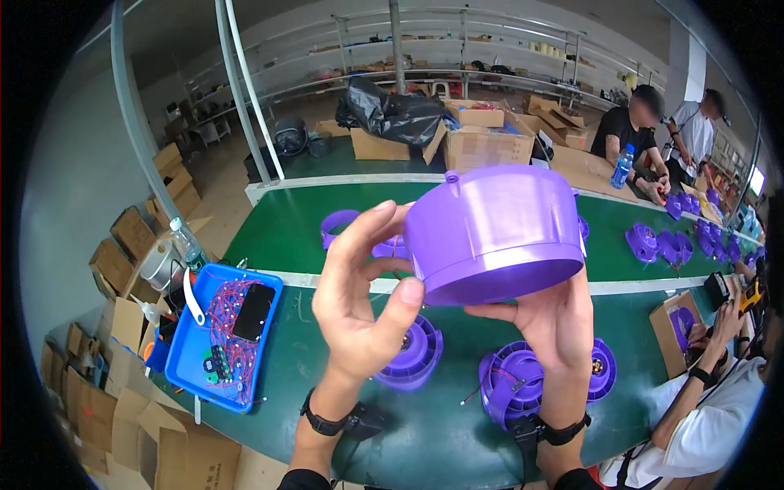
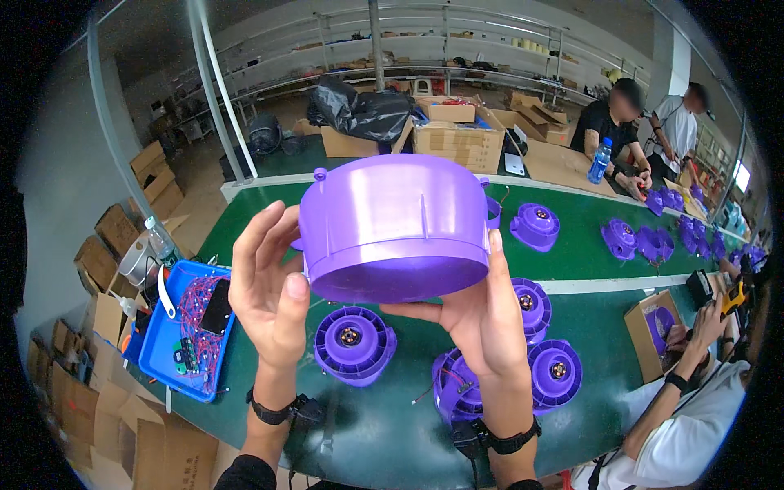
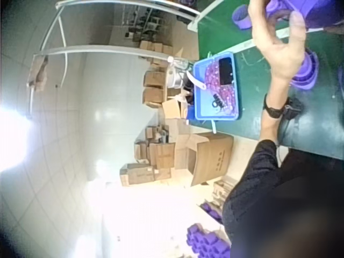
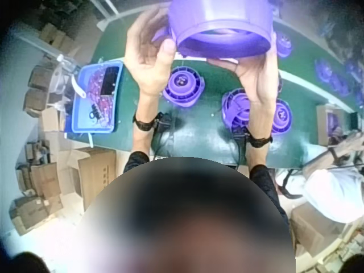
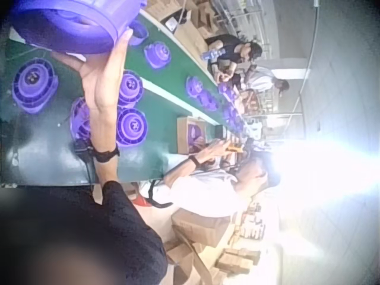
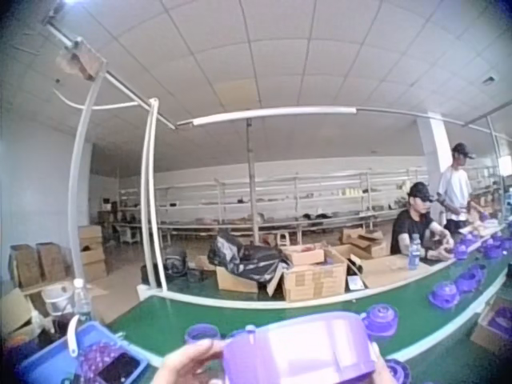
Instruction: The person assembles purple plastic fan housings by inserting internal motor units and connecting red and black wires. They handle the components one at a time, inspecting the fit and orientation before placing the finished units on a green workbench or into a cardboard box.
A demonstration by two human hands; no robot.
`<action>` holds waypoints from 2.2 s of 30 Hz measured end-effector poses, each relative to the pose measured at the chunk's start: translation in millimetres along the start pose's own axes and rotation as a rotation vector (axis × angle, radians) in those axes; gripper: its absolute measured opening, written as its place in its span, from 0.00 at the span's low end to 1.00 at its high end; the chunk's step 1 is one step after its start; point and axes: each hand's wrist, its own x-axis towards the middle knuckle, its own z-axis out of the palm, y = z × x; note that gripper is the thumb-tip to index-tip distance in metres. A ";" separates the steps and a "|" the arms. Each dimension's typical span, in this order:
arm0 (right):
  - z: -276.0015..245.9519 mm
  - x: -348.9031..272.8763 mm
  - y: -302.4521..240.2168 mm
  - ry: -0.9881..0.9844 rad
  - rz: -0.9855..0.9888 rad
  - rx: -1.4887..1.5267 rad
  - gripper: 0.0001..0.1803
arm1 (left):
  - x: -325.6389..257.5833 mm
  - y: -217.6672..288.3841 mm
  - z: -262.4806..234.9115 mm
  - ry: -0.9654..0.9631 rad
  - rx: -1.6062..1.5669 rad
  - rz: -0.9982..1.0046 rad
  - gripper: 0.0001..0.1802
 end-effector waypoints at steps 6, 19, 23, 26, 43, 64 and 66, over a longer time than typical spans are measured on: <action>-0.7 4.7 7.6 -0.048 -0.020 0.039 0.39 | -2.1 -9.0 0.8 -0.064 -0.164 -0.116 0.35; 20.1 -3.2 12.9 0.125 -0.385 -0.558 0.57 | 10.6 -2.5 -8.2 -0.026 -0.305 -0.662 0.24; 11.6 -9.6 -2.0 0.041 -0.303 -0.676 0.62 | 12.1 11.8 11.2 0.071 -0.242 -0.515 0.23; 2.4 -10.0 -5.4 -0.003 -0.186 -0.611 0.60 | 9.1 -1.8 -3.1 -0.067 0.151 -0.182 0.29; 1.8 -7.6 -5.0 0.055 -0.180 -0.729 0.37 | 6.0 3.8 4.0 -0.088 -0.042 -0.383 0.31; 11.8 -4.7 6.2 0.109 -0.334 -0.968 0.60 | -2.9 -2.6 11.9 -0.177 0.022 -0.382 0.31; 10.2 -5.5 1.8 0.099 -0.328 -0.970 0.60 | -2.1 -3.7 15.5 -0.144 -0.039 -0.392 0.34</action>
